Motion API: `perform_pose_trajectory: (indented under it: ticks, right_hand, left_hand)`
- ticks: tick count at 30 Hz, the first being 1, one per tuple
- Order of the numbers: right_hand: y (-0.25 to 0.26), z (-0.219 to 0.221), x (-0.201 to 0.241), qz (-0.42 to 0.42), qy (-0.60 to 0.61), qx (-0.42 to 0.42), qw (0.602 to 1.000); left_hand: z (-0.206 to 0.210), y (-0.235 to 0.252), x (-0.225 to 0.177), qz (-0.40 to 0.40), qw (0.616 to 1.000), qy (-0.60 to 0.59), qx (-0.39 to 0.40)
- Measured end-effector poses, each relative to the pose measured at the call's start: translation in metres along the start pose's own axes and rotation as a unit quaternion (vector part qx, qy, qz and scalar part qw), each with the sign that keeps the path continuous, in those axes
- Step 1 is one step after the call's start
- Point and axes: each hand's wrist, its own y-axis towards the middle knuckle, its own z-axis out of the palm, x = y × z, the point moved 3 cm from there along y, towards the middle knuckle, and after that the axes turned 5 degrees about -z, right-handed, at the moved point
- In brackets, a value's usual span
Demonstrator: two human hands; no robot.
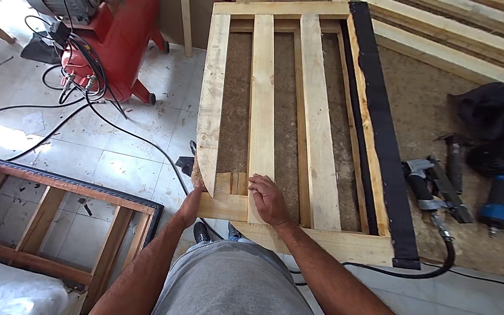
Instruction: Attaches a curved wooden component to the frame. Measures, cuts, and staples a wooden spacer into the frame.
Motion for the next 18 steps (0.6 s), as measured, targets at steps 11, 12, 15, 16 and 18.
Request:
perform_pose_trajectory:
  ticks: [11, 12, 15, 16, 18]
  right_hand:
    - [0.0001, -0.0004, -0.0001, -0.004, -0.003, 0.002, 1.000]
    - [0.0004, -0.0006, 0.0000, -0.005, -0.002, 0.001, 1.000]
    - [0.0002, -0.0002, -0.0003, -0.002, 0.002, 0.002, 1.000]
    - [-0.0001, -0.0002, -0.0003, -0.001, 0.002, 0.002, 1.000]
    - [-0.0004, 0.0001, -0.0006, 0.001, -0.001, 0.002, 1.000]
  left_hand:
    - [-0.0001, 0.0005, 0.0006, -0.003, 1.000, 0.016, -0.008]
    - [-0.0004, 0.0011, 0.0011, -0.002, 1.000, 0.016, -0.008]
    - [-0.0004, 0.0006, 0.0006, -0.003, 1.000, 0.019, -0.007]
    - [-0.0002, 0.0003, 0.0003, -0.003, 1.000, 0.019, -0.007]
    - [0.0000, 0.0001, 0.0000, -0.002, 1.000, 0.018, -0.008]
